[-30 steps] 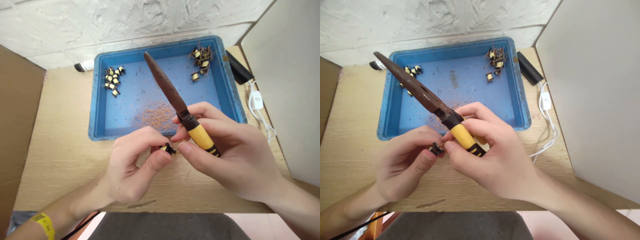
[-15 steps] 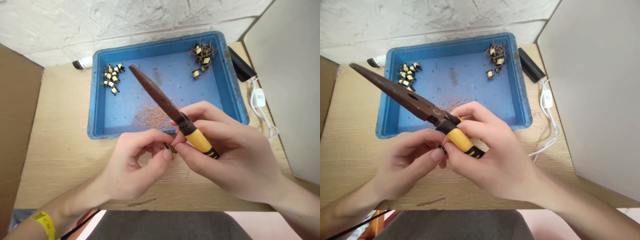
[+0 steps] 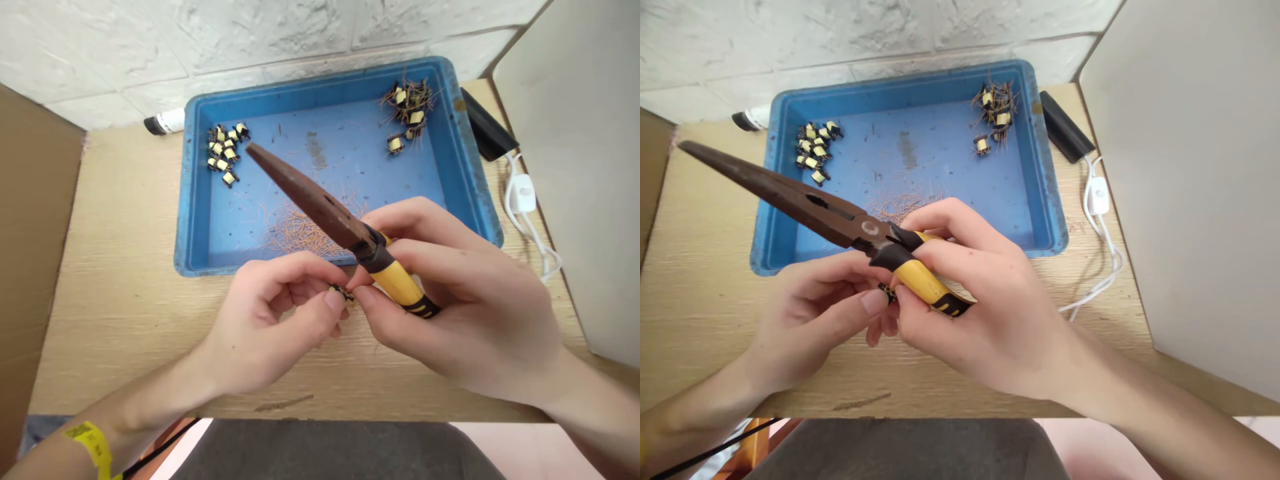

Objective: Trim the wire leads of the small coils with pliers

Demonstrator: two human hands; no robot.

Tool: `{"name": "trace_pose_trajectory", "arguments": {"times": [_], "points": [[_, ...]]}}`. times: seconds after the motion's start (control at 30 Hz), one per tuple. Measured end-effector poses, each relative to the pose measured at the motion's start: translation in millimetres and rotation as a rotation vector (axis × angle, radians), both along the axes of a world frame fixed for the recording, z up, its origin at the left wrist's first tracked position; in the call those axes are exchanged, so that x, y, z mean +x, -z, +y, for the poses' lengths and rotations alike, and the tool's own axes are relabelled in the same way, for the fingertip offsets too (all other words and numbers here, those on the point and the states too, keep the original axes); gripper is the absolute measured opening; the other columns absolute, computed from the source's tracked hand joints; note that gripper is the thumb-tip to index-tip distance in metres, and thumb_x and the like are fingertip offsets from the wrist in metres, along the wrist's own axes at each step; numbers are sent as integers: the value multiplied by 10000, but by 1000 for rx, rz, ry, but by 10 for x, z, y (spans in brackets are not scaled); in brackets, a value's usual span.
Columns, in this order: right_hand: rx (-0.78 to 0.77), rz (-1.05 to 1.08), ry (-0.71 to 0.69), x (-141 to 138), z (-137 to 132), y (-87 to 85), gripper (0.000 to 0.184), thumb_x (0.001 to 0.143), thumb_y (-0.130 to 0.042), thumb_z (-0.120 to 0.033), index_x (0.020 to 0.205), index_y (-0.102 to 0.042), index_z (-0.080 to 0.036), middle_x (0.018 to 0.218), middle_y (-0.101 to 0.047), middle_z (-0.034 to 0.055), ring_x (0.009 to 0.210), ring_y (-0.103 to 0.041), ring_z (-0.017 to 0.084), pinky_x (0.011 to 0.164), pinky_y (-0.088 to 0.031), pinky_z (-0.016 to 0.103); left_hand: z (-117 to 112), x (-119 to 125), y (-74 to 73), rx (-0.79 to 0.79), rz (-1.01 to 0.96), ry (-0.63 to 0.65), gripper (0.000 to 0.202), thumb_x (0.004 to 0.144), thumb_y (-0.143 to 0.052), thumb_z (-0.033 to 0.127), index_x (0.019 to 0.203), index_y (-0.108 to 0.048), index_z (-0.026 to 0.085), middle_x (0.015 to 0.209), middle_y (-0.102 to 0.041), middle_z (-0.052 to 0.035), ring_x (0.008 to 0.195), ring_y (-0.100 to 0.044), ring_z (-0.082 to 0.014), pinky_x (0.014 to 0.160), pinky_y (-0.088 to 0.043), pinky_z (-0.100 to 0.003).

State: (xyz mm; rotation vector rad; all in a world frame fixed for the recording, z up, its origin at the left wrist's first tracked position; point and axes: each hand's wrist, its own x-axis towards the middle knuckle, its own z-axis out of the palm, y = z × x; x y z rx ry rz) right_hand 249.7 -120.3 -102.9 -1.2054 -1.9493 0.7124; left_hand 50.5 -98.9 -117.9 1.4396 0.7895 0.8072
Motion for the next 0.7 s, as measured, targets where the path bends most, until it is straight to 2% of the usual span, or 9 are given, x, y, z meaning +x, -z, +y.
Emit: {"name": "trace_pose_trajectory", "arguments": {"times": [0.23, 0.47, 0.7], "points": [[54, -30, -10, -3, -4, 34, 134, 893, -659, -112, 873, -668, -244, 1084, -697, 36, 923, -694, 137, 848, -627, 263, -19, 20, 33, -151, -137, -14, 179, 901, -693, 46, 849, -760, 204, 599, -747, 44, 424, -693, -113, 405, -582, -148], [119, -95, -7, 32, -14, 31, 99, 890, -679, -153, 877, -662, -250, 1114, -691, 32, 929, -698, 133, 855, -633, 273, 30, 15, 55, -345, -176, 33, 129, 906, -761, 126, 821, -799, 215, 637, -786, 15, 488, -747, -153, 452, -639, -187], [153, -98, 1, 22, -13, 8, 139, 872, -678, -132, 872, -663, -270, 1111, -704, 31, 939, -706, 127, 864, -628, 261, 43, 0, 47, -366, -223, 35, 88, 903, -801, 159, 857, -839, 224, 672, -810, -1, 542, -782, -160, 504, -658, -168]]}}
